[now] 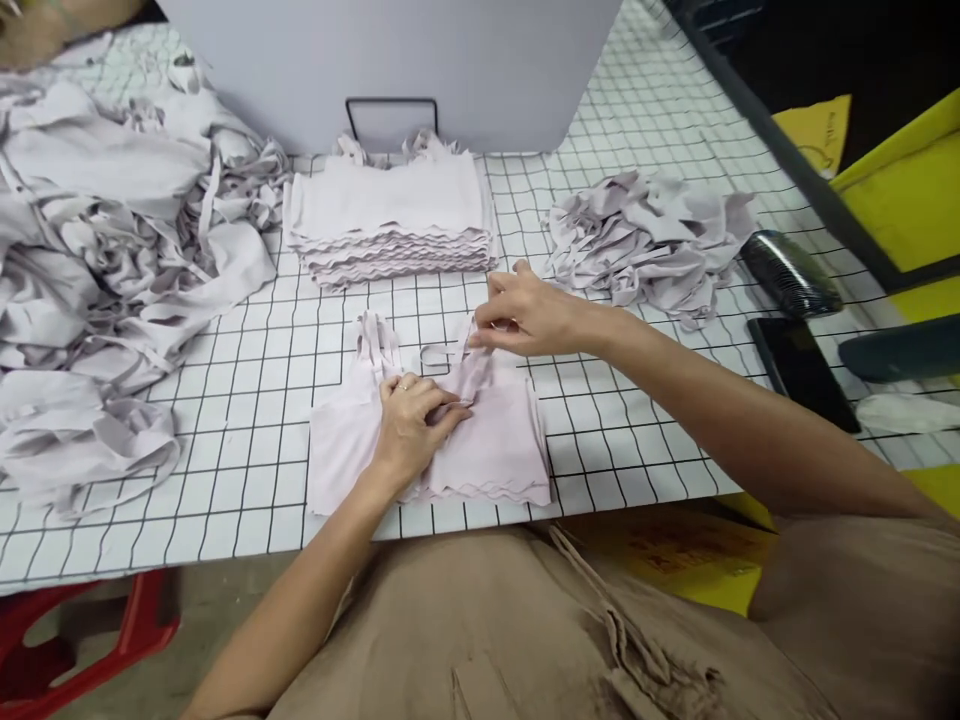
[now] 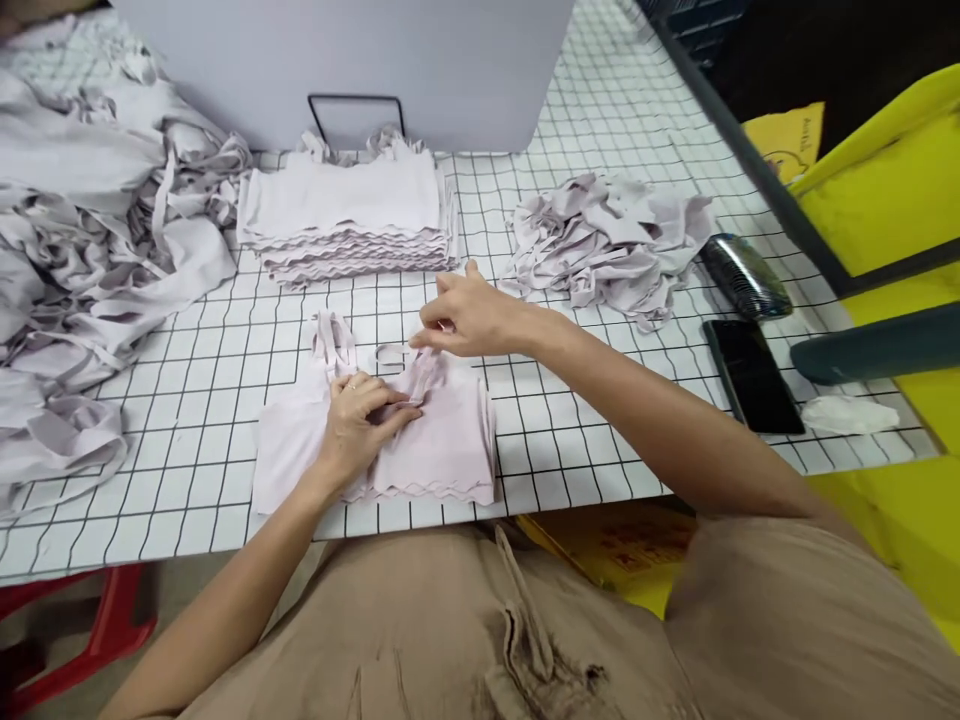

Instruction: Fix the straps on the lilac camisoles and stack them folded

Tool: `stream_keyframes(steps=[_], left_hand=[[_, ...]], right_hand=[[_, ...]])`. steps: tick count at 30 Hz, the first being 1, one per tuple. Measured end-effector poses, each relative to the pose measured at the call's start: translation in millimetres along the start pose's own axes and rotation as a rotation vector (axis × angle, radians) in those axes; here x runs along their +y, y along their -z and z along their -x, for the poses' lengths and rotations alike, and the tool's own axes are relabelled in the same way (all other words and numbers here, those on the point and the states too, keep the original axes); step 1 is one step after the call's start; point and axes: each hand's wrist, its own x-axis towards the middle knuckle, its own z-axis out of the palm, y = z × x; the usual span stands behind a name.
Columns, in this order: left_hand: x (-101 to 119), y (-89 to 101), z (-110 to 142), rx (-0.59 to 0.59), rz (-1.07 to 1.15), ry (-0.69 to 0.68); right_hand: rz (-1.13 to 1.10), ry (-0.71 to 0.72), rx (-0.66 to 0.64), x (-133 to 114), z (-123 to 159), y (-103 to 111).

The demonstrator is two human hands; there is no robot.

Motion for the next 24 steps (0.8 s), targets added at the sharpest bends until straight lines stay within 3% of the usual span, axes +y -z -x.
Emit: stream_keyframes(steps=[4,8,12,15,18,21,24], left_hand=[[-5,-5.6,-2,0.014,-0.022,-0.02],[-2,2.2,2,0.082,-0.063,-0.036],[7,22.5,31,0.229,-0.164,-0.137],[-1,30.7,63,0.066,-0.301,-0.151],[-29,35.6,91,0.031,-0.469,-0.081],[-61,45.8,103,0.054,-0.492,0.028],[-70,57.5,100,0.114,-0.444,0.06]], right_hand=[[0.026,-0.092,0.071,20,-14,14],[0.026,-0.184,0.081,21,-16,7],[0.066,-0.256,0.163,-27,19,-35],[0.14,-0.183,0.004,-75,65,-77],[0.173,-0.259,-0.09,-93,106,-100],[0.132,-0.322,-0.03,-70,129,-81],[0.171,-0.495,0.252,-21,133,-30]])
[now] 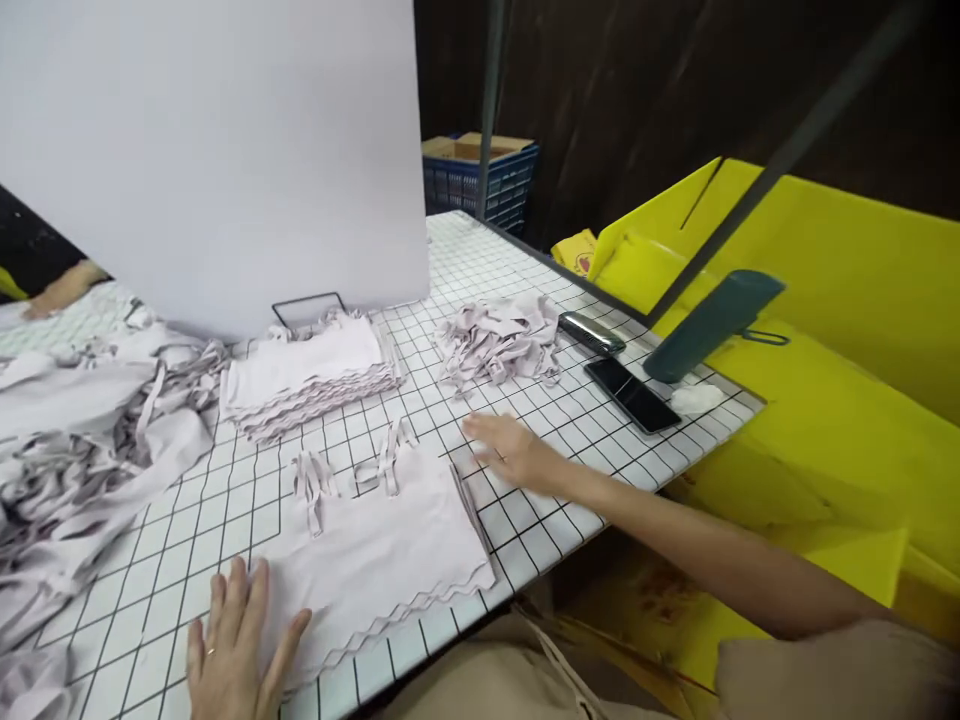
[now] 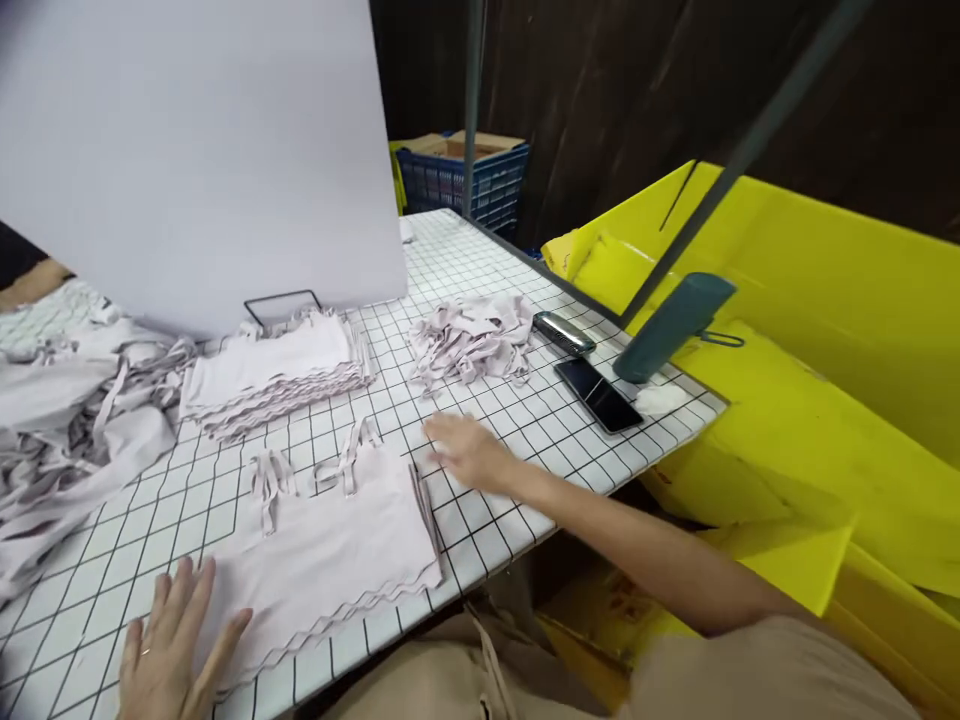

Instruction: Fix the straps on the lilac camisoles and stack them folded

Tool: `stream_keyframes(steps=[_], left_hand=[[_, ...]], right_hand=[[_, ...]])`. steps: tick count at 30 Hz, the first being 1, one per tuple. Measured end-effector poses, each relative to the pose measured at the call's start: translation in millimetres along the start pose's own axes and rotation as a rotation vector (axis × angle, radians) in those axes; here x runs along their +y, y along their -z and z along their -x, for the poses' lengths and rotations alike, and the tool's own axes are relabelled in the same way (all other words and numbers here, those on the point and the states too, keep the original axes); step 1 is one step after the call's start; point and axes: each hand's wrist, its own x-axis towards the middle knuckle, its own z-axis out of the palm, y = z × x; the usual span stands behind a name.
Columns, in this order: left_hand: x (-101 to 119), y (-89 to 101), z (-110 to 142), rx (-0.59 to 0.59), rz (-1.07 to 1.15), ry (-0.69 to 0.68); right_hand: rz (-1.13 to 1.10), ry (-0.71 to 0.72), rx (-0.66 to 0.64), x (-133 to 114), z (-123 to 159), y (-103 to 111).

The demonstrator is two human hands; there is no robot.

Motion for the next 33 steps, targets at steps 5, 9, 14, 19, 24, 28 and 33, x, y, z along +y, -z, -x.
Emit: stream_keyframes(steps=[5,9,14,19,24,28,33], left_hand=[[15,15.4,-14,0.094,0.089,-0.093],[8,27.5,-11,0.072,0.128,-0.134],[9,53.9,-9,0.042,0.32,0.181],[56,68.1,-47,-0.037,0.524,0.141],[115,69.0,-95,-0.234,0.855,0.014],[158,77.9,-123,-0.306,1.165,-0.046],[194,93.1,-148,-0.233,1.424,-0.016]], right_hand=[[0.138,-0.308,0.311,67,-63,61],[0.103,-0.391,0.403,85,-82,98],[0.07,-0.367,0.57,77,-91,173],[-0.345,-0.22,0.62,30,-95,232],[-0.67,-0.102,0.519,-37,-90,239],[-0.531,0.082,0.562,-75,-91,224],[-0.643,0.155,0.539,-113,-110,202]])
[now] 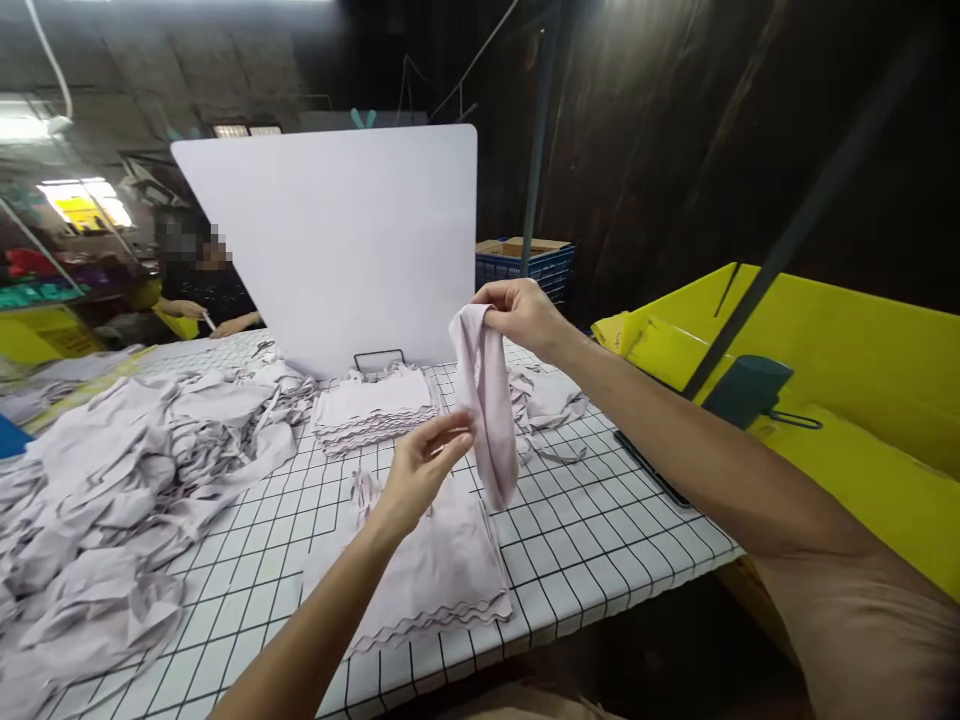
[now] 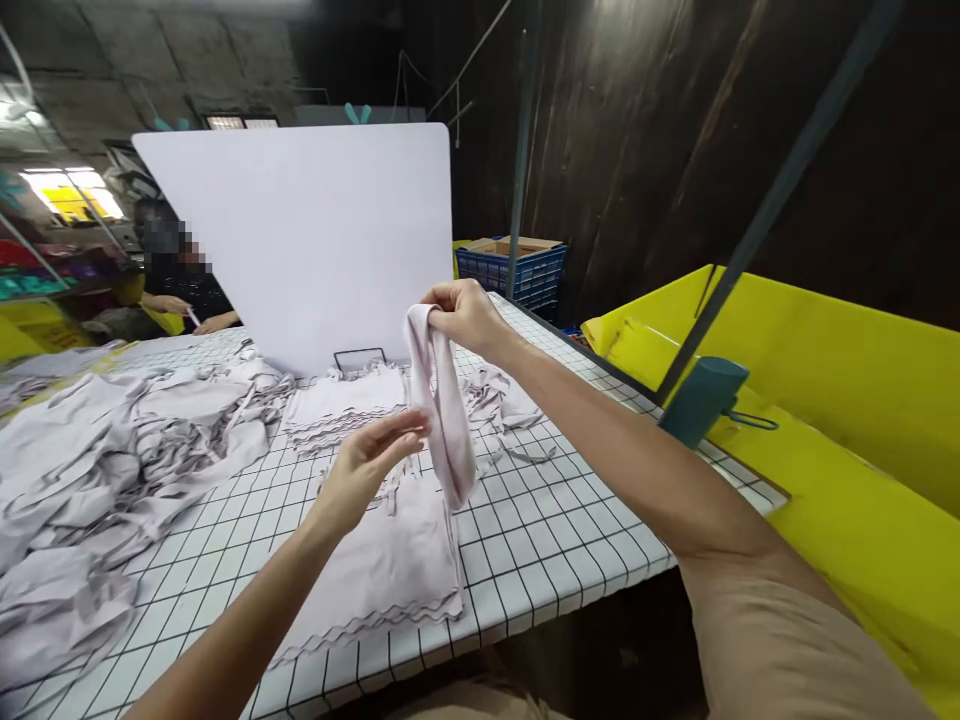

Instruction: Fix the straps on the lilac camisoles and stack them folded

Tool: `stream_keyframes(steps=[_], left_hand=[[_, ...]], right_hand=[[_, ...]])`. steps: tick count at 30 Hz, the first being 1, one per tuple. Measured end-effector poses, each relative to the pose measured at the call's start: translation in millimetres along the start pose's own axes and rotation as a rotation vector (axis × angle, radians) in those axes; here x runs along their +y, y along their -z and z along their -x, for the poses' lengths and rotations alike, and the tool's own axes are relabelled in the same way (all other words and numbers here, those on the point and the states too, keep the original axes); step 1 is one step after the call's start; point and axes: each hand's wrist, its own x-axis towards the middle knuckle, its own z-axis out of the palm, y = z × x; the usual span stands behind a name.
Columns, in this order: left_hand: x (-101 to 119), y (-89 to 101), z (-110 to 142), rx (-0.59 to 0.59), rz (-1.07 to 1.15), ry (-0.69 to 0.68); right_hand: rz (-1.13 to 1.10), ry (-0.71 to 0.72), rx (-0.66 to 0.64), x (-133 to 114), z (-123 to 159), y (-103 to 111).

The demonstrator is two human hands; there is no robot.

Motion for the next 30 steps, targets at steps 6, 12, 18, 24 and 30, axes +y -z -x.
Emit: stream_keyframes(steps=[6,12,18,24,30], left_hand=[[12,1.4,-40,0.192,0.306,-0.104],[31,53.4,-52,0.292,0.664,-0.08],[43,69.7,-45,0.23,0.731,-0.101],[48,69.9,-24,0.022,0.542,-0.213],[50,74.8,0,0.015,0.449,-0.258]], right_hand=[[-0.331,-0.106,-0.377,-13,-6,-65],[-0.257,0.154,-0.173,8,7,-76],[-0.062,0.524,-0.079,27,65,-96],[-0.092,0.408,0.141,29,73,-112],[-0.118,0.375,-0.169,34,74,-125]])
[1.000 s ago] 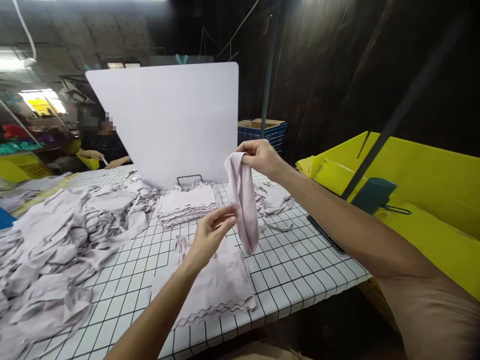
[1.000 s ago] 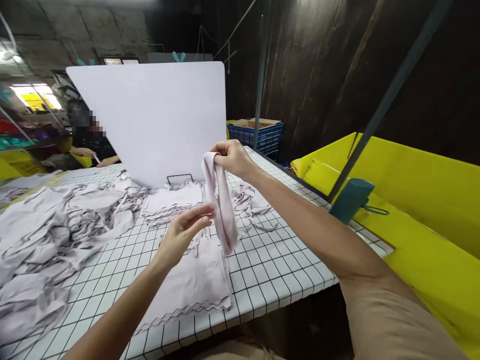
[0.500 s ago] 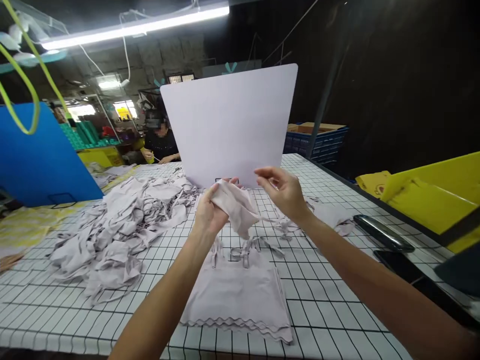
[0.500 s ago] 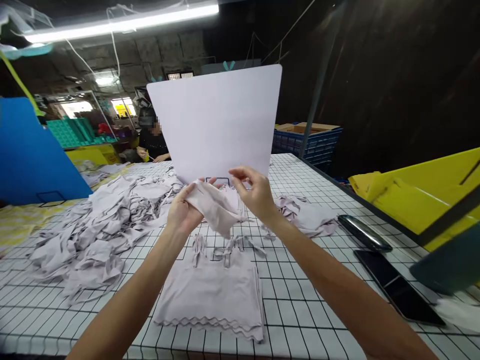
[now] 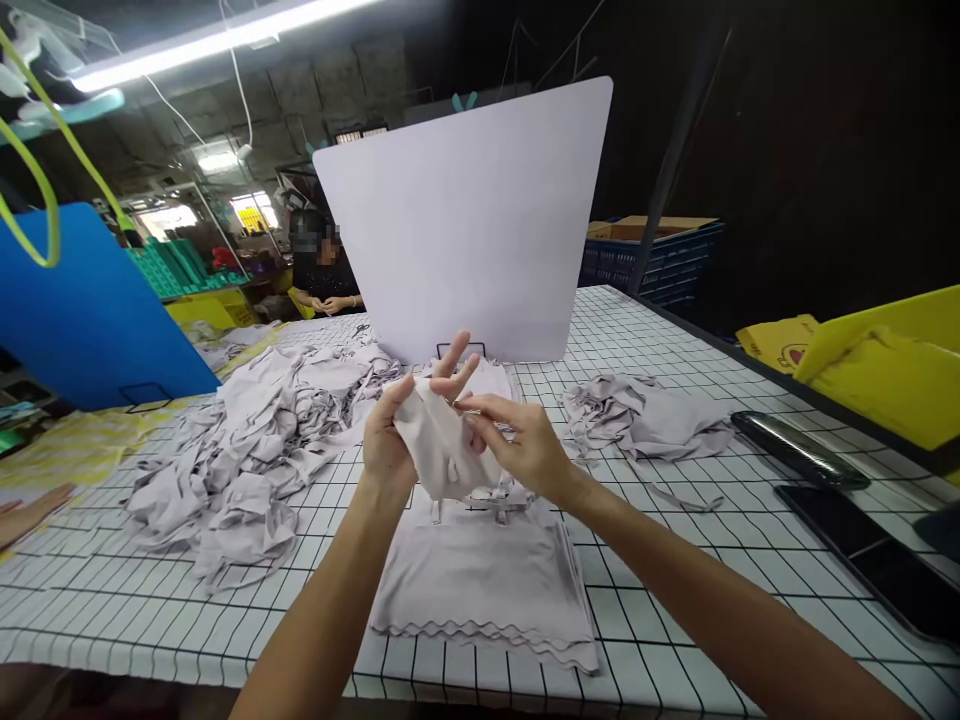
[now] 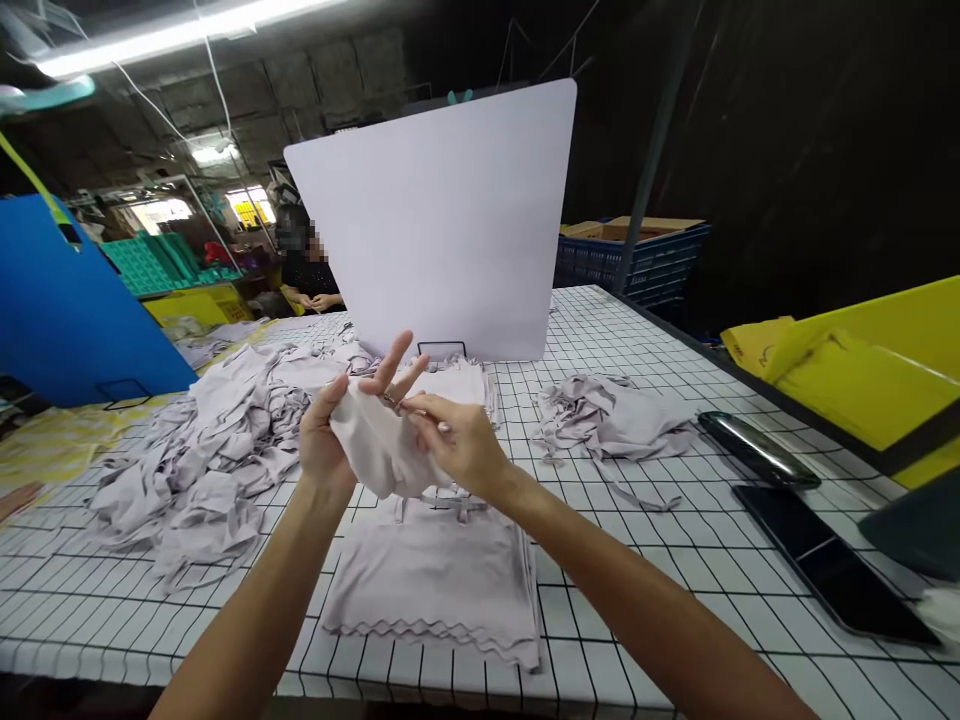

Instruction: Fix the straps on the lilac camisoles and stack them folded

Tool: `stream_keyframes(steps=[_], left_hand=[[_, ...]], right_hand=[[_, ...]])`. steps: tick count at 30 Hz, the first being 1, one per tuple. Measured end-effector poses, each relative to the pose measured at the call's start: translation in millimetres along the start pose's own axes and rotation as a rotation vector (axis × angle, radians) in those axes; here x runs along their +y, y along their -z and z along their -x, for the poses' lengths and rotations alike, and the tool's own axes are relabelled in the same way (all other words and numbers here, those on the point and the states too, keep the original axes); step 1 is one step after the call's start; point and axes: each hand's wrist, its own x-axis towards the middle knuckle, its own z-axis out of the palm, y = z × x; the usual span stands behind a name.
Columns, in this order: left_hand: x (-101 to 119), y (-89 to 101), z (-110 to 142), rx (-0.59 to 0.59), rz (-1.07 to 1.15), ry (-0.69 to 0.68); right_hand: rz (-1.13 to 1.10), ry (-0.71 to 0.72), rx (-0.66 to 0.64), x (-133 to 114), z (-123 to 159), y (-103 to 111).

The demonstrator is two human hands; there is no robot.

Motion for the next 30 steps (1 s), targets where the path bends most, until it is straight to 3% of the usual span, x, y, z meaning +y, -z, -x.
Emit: stream_keyframes(steps=[4,8,11,15,17,20,25,27,30], left_hand=[[-2,4.3,9,0.026,0.073,0.01],[-4,10.4,17,0.102,0.047,0.082],[-7,12.8,19,0.152,0.04,0.116],[-9,11.1,19,0.261,-0.014,0.141],[-8,8.6,18,0.281,-0.041,0.156],[-3,4.4,14,0.211,-0.03,0.156],[13,7.8,0,0.036,-0.107,0.187],[16,14.2,-5,0.085,-0.142,0.149],[10,23.6,-11,0.209,-0.147,0.13]], right_hand=[[0.321,0.264,0.194,-7,3,-8],[0.444,0.39,0.139,-14,-3,-6],[0.529,0.406,0.07,-16,-6,-7],[0.555,0.299,-0.082,-15,-8,-9],[0.48,0.24,-0.066,-16,-5,-9],[0.204,0.13,0.067,-20,-1,-8],[-0.37,-0.302,-0.102,-26,-12,1],[-0.427,-0.407,-0.069,-24,-22,7],[-0.422,-0.438,-0.065,-18,-37,15]])
